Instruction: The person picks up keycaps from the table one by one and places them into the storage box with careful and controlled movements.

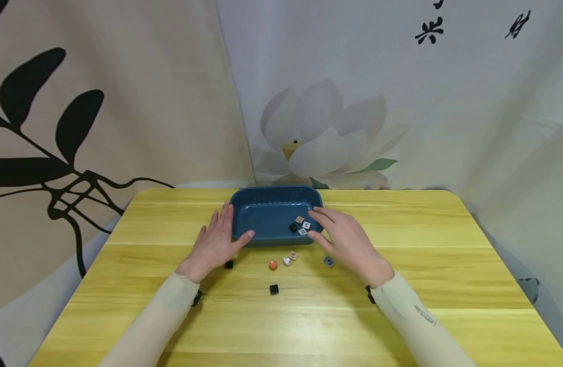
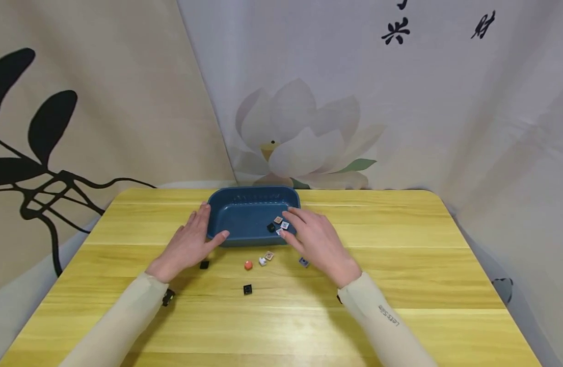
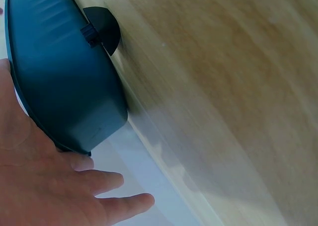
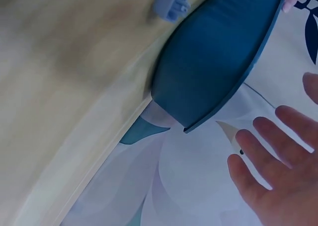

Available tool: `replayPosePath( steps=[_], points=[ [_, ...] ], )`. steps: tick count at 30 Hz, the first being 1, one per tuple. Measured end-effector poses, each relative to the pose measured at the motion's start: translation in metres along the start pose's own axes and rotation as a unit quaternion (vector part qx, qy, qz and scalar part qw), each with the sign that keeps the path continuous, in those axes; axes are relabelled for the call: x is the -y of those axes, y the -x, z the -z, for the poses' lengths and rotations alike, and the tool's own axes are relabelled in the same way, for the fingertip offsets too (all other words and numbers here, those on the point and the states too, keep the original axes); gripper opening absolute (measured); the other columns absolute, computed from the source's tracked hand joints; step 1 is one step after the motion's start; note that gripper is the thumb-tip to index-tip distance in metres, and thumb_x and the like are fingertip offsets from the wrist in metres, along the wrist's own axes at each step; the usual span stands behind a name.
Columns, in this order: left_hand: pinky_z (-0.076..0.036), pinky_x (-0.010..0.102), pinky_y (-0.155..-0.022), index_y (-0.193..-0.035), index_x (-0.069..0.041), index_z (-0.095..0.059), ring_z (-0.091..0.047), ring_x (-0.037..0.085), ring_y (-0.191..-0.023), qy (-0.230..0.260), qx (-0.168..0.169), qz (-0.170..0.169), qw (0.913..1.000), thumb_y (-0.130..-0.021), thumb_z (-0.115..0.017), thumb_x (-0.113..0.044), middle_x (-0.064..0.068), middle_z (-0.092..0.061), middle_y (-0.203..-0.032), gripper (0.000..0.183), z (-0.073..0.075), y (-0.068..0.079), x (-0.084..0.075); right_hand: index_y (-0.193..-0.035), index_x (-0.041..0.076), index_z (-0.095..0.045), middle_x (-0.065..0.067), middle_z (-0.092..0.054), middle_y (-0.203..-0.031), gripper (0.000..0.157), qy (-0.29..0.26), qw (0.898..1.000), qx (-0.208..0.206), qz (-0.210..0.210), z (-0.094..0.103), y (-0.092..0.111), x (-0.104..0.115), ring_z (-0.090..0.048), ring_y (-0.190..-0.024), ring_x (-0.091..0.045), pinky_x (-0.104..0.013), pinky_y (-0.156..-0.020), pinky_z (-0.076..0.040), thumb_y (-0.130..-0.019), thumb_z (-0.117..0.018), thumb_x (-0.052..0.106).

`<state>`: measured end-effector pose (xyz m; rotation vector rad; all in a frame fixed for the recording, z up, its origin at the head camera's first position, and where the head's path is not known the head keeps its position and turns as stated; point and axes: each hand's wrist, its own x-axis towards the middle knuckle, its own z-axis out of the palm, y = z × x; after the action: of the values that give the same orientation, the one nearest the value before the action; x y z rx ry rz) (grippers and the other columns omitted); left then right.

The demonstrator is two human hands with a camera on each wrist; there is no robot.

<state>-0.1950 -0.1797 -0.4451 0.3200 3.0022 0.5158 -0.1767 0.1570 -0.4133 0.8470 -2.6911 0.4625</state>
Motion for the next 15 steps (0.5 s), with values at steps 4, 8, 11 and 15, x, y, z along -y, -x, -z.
replayPosePath(
  steps=[4,8,11,15],
  points=[
    [-0.021,0.076,-0.114,-0.164,0.002,-0.006,-0.012,0.049,-0.154,-0.001,0.003,0.003,1.0,-0.096,-0.036,-0.081,0.02,-0.002,-0.172,0.111,0.0,0.0,-0.001,-0.143,0.008,-0.063,-0.012,-0.06,-0.146,0.05,-0.002,1.0,0.0,0.016,0.003,0.012,0.0,-0.062,-0.127,-0.033,-0.052,-0.103,-0.051,-0.102,-0.067,0.038],
    [-0.02,0.076,-0.114,-0.164,0.002,-0.006,-0.012,0.049,-0.154,-0.001,0.003,0.005,1.0,-0.098,-0.038,-0.078,0.02,-0.002,-0.172,0.109,0.001,0.0,-0.001,-0.14,0.008,-0.066,-0.011,-0.062,-0.144,0.047,-0.001,0.999,-0.006,0.042,0.006,0.024,0.0,-0.063,-0.126,-0.031,-0.051,-0.101,-0.052,-0.101,-0.069,0.034],
    [-0.02,0.076,-0.114,-0.164,0.003,-0.007,-0.012,0.05,-0.154,0.0,0.002,0.005,1.0,-0.099,-0.041,-0.076,0.02,-0.003,-0.172,0.108,0.001,0.0,-0.002,-0.138,0.009,-0.067,-0.01,-0.062,-0.144,0.045,-0.001,0.998,-0.009,0.056,0.007,0.033,0.0,-0.063,-0.126,-0.029,-0.051,-0.1,-0.053,-0.101,-0.069,0.034],
    [-0.019,0.077,-0.113,-0.164,0.003,-0.007,-0.012,0.05,-0.154,0.0,0.002,0.004,1.0,-0.1,-0.042,-0.074,0.021,-0.003,-0.172,0.106,0.0,0.0,-0.002,-0.137,0.01,-0.069,-0.01,-0.063,-0.143,0.044,-0.003,0.997,-0.004,0.077,0.007,0.043,-0.001,-0.064,-0.126,-0.028,-0.05,-0.099,-0.053,-0.103,-0.066,0.037]
  ],
)
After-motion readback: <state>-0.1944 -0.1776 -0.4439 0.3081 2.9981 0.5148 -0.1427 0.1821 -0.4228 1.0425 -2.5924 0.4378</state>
